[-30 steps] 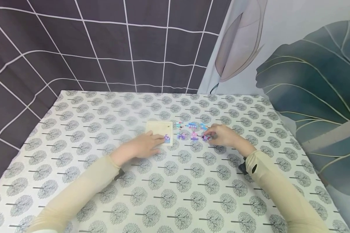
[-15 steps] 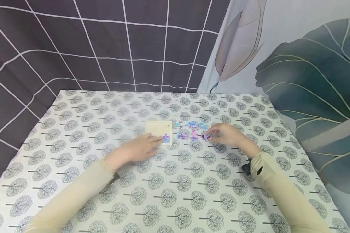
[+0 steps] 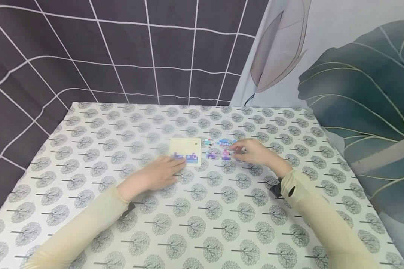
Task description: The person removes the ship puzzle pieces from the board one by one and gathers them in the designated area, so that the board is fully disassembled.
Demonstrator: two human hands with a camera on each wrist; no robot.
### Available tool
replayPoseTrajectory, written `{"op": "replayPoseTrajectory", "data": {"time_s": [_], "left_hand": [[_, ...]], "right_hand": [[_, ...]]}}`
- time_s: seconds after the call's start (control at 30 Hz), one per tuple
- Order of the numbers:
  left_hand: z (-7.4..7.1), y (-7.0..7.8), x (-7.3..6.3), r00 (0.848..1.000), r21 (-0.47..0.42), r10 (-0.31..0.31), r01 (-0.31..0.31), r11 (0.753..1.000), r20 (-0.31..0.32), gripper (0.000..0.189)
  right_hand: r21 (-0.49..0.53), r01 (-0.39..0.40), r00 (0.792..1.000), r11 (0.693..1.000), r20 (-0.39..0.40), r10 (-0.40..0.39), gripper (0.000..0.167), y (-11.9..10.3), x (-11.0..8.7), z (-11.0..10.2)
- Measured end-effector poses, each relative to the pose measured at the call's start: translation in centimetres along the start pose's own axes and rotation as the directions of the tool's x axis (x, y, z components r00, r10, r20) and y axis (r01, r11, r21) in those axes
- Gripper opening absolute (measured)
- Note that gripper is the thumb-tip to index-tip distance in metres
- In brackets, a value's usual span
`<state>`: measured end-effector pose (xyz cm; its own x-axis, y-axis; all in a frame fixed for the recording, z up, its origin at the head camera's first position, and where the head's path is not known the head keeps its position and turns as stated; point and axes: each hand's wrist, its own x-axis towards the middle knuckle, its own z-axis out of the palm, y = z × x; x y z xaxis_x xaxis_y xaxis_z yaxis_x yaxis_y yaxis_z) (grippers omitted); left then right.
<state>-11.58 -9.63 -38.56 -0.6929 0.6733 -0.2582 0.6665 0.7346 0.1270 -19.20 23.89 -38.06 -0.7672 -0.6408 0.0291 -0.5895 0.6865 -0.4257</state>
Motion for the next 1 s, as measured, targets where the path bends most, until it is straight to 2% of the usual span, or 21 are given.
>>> {"op": "replayPoseTrajectory", "data": {"time_s": [0.27,0.37,0.57,0.73,1.0], "left_hand": [[0.4,-0.3,-0.2,1.000,-0.040,-0.023,0.024,0.999,0.020,0.062],[0.4,-0.4,-0.3,1.000,-0.058,-0.020,0.022,0.998,0.023,0.061],[0.3,-0.5,-0.2,1.000,-0.106,0.002,-0.002,0.994,0.002,0.059],[0.3,-0.4,-0.1,1.000,-0.086,-0.025,0.026,0.996,0.003,0.059],[0.5,0.3,0.3,0.995,-0.015,-0.100,0.100,0.995,0.025,0.061]], "right_hand": [[0.086,0.050,0.998,0.995,0.030,-0.053,0.030,-2.5,3.0,0.7],[0.096,0.089,0.995,0.991,0.035,-0.092,0.029,-3.4,4.2,1.5],[0.101,0.107,0.991,0.989,0.065,-0.114,0.026,-5.2,6.2,2.6],[0.104,0.172,0.980,0.980,0.085,-0.181,0.026,-6.1,8.0,3.4],[0.091,0.183,0.974,0.979,0.121,-0.193,0.028,-7.5,10.9,5.0]]}}
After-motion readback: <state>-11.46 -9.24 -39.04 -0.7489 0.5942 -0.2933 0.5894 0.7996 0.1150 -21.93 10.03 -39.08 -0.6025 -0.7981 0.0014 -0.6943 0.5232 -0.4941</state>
